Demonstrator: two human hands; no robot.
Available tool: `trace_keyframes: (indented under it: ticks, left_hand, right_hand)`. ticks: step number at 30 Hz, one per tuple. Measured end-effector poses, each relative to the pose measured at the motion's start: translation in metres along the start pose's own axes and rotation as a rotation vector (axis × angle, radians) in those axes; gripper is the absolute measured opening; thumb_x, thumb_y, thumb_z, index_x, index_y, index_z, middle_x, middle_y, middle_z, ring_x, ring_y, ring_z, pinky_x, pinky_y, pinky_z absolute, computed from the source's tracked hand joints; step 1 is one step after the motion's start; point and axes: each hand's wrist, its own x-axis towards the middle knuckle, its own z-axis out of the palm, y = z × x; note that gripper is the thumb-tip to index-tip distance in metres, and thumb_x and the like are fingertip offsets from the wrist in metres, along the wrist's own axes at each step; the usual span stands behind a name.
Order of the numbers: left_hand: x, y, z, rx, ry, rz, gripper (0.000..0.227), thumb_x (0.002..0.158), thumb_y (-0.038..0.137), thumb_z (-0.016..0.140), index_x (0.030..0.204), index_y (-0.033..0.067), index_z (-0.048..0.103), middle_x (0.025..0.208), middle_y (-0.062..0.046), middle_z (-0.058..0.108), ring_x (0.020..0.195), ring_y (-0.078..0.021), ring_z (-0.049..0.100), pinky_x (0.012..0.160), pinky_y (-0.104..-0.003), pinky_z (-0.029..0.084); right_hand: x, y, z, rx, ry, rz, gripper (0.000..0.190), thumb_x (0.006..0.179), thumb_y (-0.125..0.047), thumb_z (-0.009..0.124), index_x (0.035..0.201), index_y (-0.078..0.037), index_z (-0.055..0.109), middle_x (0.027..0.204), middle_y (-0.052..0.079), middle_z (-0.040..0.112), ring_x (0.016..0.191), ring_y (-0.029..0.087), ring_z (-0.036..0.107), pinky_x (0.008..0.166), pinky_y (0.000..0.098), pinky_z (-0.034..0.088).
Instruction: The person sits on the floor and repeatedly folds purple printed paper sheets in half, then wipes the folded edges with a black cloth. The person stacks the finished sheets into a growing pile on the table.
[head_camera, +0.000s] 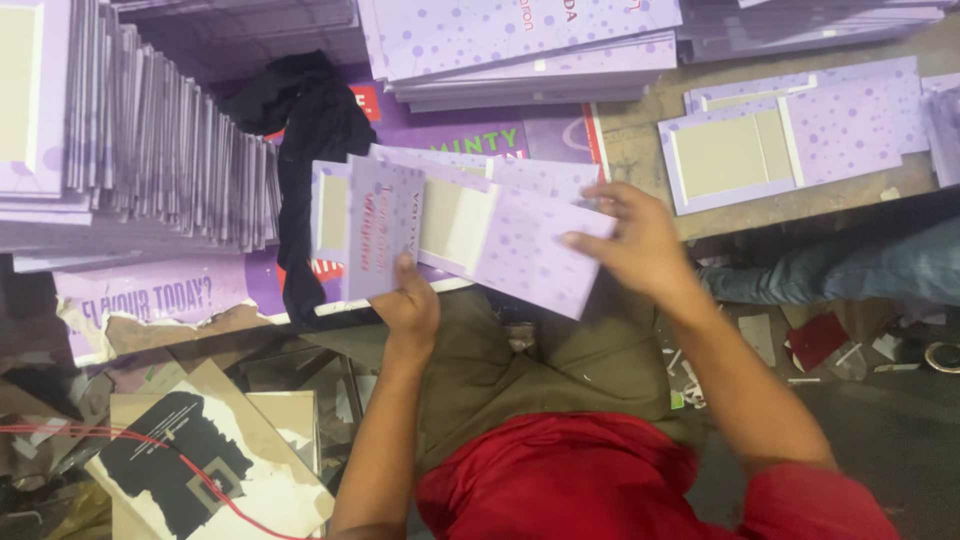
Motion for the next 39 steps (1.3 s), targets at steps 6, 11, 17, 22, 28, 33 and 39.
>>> trace_keyframes:
  ticks: [6, 11, 17, 22, 28, 33, 39]
  left_hand:
    - [0.024, 0.01, 0.016, 0.494, -0.216, 0.366, 0.044, 0.098, 0.003, 0.05, 0.141, -0.0024, 0.054, 0.138, -0.023, 0.063, 0.133, -0.0413, 0.063, 0.122, -0.061, 0.042]
    - [0.02, 0.019, 0.068, 0.883, -0.641, 0.39, 0.062, 0.095, 0.022, 0.07, 0.153, 0.009, 0.051, 0.152, -0.02, 0.052, 0.145, -0.0393, 0.046, 0.123, -0.062, 0.03]
    - [0.025, 0.011, 0.077, 0.672, -0.9, 0.252, 0.09, 0.075, 0.059, 0.071, 0.147, 0.0094, 0.052, 0.151, -0.027, 0.041, 0.142, -0.0496, 0.035, 0.115, -0.068, 0.02]
    - [0.024, 0.031, 0.049, 0.306, -0.486, 0.164, 0.028, 0.107, 0.022, 0.051, 0.115, -0.0006, 0.065, 0.117, -0.022, 0.07, 0.113, -0.0408, 0.065, 0.105, -0.055, 0.043]
    - [0.05, 0.077, -0.008, 0.443, 0.36, 0.354, 0.032, 0.113, 0.017, 0.043, 0.1, -0.005, 0.062, 0.095, -0.014, 0.065, 0.089, -0.0278, 0.063, 0.081, -0.039, 0.052]
    - [0.108, 0.127, -0.034, 0.502, 0.157, 0.089, 0.01, 0.109, 0.003, 0.059, 0.111, 0.0006, 0.069, 0.101, -0.01, 0.072, 0.091, -0.0241, 0.071, 0.084, -0.034, 0.054]
    - [0.085, 0.085, 0.053, 0.502, -0.93, 0.296, 0.108, 0.072, 0.07, 0.077, 0.15, 0.0025, 0.047, 0.148, -0.02, 0.05, 0.138, -0.0386, 0.042, 0.115, -0.061, 0.02]
  right_hand:
    - [-0.1, -0.024, -0.12, -0.13, 0.354, 0.359, 0.033, 0.098, -0.008, 0.064, 0.129, 0.004, 0.066, 0.104, 0.018, 0.073, 0.086, 0.021, 0.071, 0.073, 0.0312, 0.057]
    - [-0.182, -0.036, -0.157, -0.598, 0.521, 0.462, 0.027, 0.102, -0.013, 0.061, 0.123, 0.002, 0.066, 0.1, 0.013, 0.071, 0.084, 0.018, 0.067, 0.073, 0.0298, 0.055]
    - [-0.204, -0.031, -0.138, -0.831, 0.552, 0.545, 0.025, 0.106, -0.019, 0.058, 0.117, 0.001, 0.067, 0.096, 0.008, 0.068, 0.083, 0.014, 0.062, 0.072, 0.028, 0.052]
    - [-0.162, -0.043, -0.121, -0.669, 0.648, 0.073, 0.027, 0.11, -0.024, 0.055, 0.111, 0.0, 0.068, 0.093, 0.003, 0.066, 0.082, 0.011, 0.058, 0.072, 0.0266, 0.05]
    - [-0.003, 0.019, -0.068, 0.261, 0.148, 0.105, 0.033, 0.111, -0.027, 0.05, 0.109, 0.0, 0.068, 0.093, 0.003, 0.071, 0.08, 0.009, 0.064, 0.074, 0.026, 0.055]
    - [0.054, 0.051, -0.019, -0.012, 0.212, 0.202, 0.034, 0.114, -0.023, 0.062, 0.105, 0.008, 0.071, 0.083, 0.012, 0.059, 0.067, 0.015, 0.046, 0.057, 0.0317, 0.039]
    - [0.044, 0.041, -0.003, 0.011, 0.212, 0.079, 0.063, 0.082, 0.0, 0.074, 0.139, -0.002, 0.047, 0.094, 0.013, 0.072, 0.076, 0.012, 0.071, 0.063, 0.0266, 0.059]
